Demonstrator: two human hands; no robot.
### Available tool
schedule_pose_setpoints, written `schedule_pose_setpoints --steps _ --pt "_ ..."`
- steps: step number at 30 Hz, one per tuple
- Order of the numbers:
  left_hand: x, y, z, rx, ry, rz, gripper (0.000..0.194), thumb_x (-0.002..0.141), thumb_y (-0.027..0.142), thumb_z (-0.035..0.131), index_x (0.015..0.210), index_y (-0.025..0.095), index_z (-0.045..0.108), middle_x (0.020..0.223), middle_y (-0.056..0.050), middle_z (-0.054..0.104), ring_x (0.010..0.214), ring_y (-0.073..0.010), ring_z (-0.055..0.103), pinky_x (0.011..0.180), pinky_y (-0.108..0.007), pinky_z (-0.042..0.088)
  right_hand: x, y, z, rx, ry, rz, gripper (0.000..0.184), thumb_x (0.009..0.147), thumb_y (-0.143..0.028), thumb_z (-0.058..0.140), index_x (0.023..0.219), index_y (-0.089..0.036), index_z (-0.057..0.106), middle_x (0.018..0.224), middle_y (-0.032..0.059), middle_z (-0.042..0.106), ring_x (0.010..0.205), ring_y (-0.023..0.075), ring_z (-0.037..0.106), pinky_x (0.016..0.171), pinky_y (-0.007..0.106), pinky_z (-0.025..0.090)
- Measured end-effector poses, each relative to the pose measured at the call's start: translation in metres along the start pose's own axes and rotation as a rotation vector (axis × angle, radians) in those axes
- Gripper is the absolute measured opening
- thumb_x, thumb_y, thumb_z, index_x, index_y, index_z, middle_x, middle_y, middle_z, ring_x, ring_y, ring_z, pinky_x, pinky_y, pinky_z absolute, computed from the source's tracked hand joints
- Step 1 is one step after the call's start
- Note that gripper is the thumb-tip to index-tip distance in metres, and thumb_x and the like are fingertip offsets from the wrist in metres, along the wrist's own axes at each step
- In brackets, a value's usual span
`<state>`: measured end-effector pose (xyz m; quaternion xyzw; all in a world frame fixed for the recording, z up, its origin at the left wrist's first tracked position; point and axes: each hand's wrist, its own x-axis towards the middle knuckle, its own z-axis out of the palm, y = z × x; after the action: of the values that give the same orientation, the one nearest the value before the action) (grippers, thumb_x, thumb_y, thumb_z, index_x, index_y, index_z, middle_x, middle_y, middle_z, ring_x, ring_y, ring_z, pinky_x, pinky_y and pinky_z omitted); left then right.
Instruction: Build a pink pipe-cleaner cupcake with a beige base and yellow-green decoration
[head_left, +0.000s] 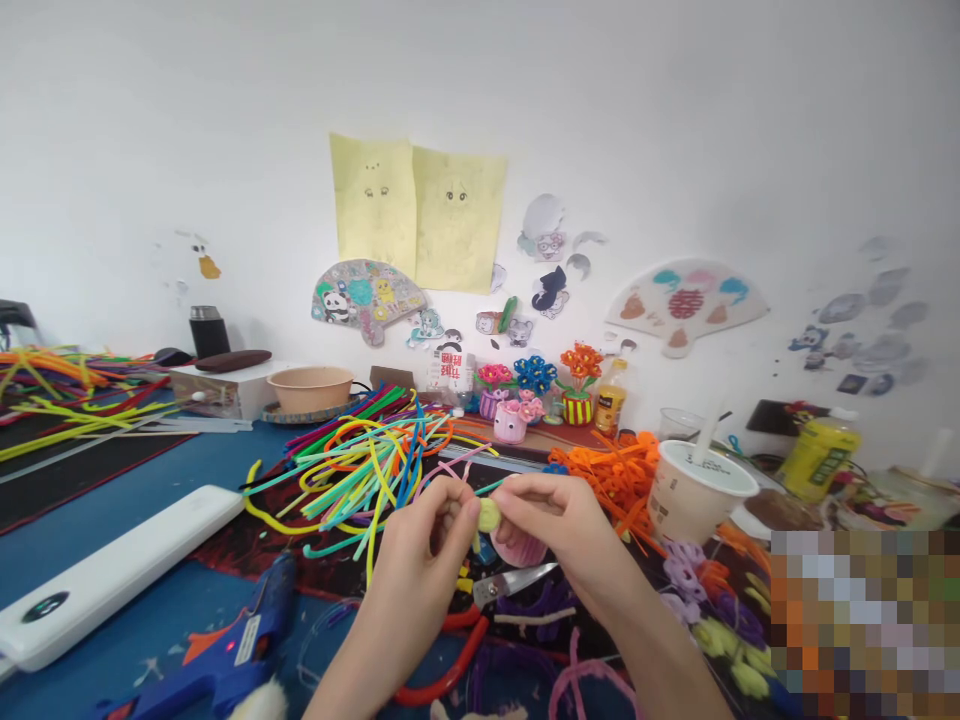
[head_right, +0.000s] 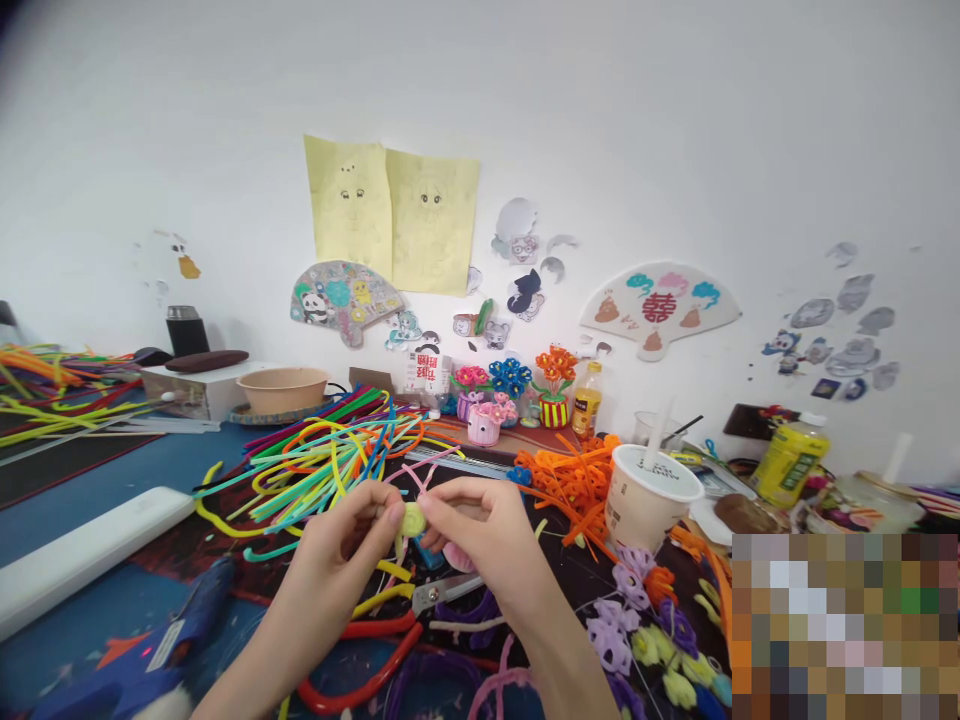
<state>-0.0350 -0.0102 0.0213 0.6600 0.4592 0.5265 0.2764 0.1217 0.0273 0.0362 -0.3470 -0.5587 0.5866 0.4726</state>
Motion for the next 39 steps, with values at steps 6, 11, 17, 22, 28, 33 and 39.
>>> schedule_pose_setpoints --steps 6,11,17,22,28,33,39 --pt "0.001 -0.001 0.001 0.000 -0.030 -0.015 0.029 0.096 0.041 0.046 0.079 0.019 0.053 0.063 0.005 0.046 0.056 -0.0123 0.040 0.052 -0.024 0.029 -0.001 0.001 -0.004 -0.011 -0.049 0.020 0.041 0.055 -0.047 0.092 0.072 -0.014 0.075 0.057 0.0003 0.067 0.051 0.0100 0.059 0.045 0.018 0.038" --pt "0.000 -0.002 0.002 -0.007 -0.035 -0.010 0.030 0.096 0.043 0.046 0.079 0.020 0.053 0.063 0.005 0.043 0.057 -0.0122 0.038 0.053 -0.024 0.028 0.000 0.001 -0.007 -0.054 -0.035 -0.035 0.042 0.065 -0.053 0.085 0.067 -0.013 0.075 0.055 0.0021 0.067 0.047 0.0090 0.056 0.046 0.020 0.041" --pt "0.001 -0.002 0.001 -0.005 -0.035 -0.002 0.029 0.096 0.042 0.047 0.079 0.020 0.053 0.061 0.006 0.042 0.055 -0.0119 0.037 0.052 -0.024 0.026 -0.001 0.001 -0.006 -0.072 -0.103 -0.001 0.040 0.062 -0.050 0.088 0.071 -0.013 0.075 0.058 -0.0003 0.064 0.051 0.0091 0.057 0.049 0.019 0.041" --pt "0.000 -0.002 0.001 -0.002 -0.032 0.000 0.028 0.096 0.041 0.047 0.078 0.020 0.053 0.061 0.006 0.042 0.055 -0.0118 0.038 0.051 -0.024 0.026 -0.002 0.001 -0.015 -0.094 -0.146 0.030 0.039 0.062 -0.047 0.089 0.075 -0.012 0.076 0.062 0.0003 0.065 0.055 0.0098 0.059 0.052 0.020 0.042" --pt "0.001 0.000 0.002 0.010 -0.044 -0.008 0.028 0.096 0.041 0.046 0.079 0.020 0.053 0.062 0.006 0.043 0.056 -0.0120 0.038 0.052 -0.024 0.027 -0.002 0.000 -0.010 -0.076 -0.115 0.017 0.040 0.068 -0.051 0.084 0.079 -0.013 0.076 0.060 0.0005 0.066 0.053 0.0092 0.057 0.050 0.019 0.039" --pt "0.001 -0.001 0.002 0.007 -0.053 -0.011 0.028 0.096 0.040 0.046 0.079 0.020 0.053 0.063 0.005 0.043 0.056 -0.0123 0.039 0.053 -0.024 0.028 -0.004 -0.003 -0.011 -0.092 -0.159 0.041 0.036 0.056 -0.043 0.092 0.069 -0.013 0.076 0.061 -0.0006 0.063 0.056 0.0100 0.057 0.054 0.021 0.044" --pt "0.000 0.003 0.000 -0.005 -0.079 -0.012 0.029 0.094 0.041 0.049 0.076 0.019 0.054 0.061 0.005 0.043 0.055 -0.0114 0.037 0.051 -0.023 0.028 -0.003 -0.003 -0.017 -0.102 -0.155 0.028 0.034 0.059 -0.041 0.091 0.074 -0.013 0.077 0.063 0.0000 0.066 0.054 0.0096 0.058 0.053 0.021 0.047"
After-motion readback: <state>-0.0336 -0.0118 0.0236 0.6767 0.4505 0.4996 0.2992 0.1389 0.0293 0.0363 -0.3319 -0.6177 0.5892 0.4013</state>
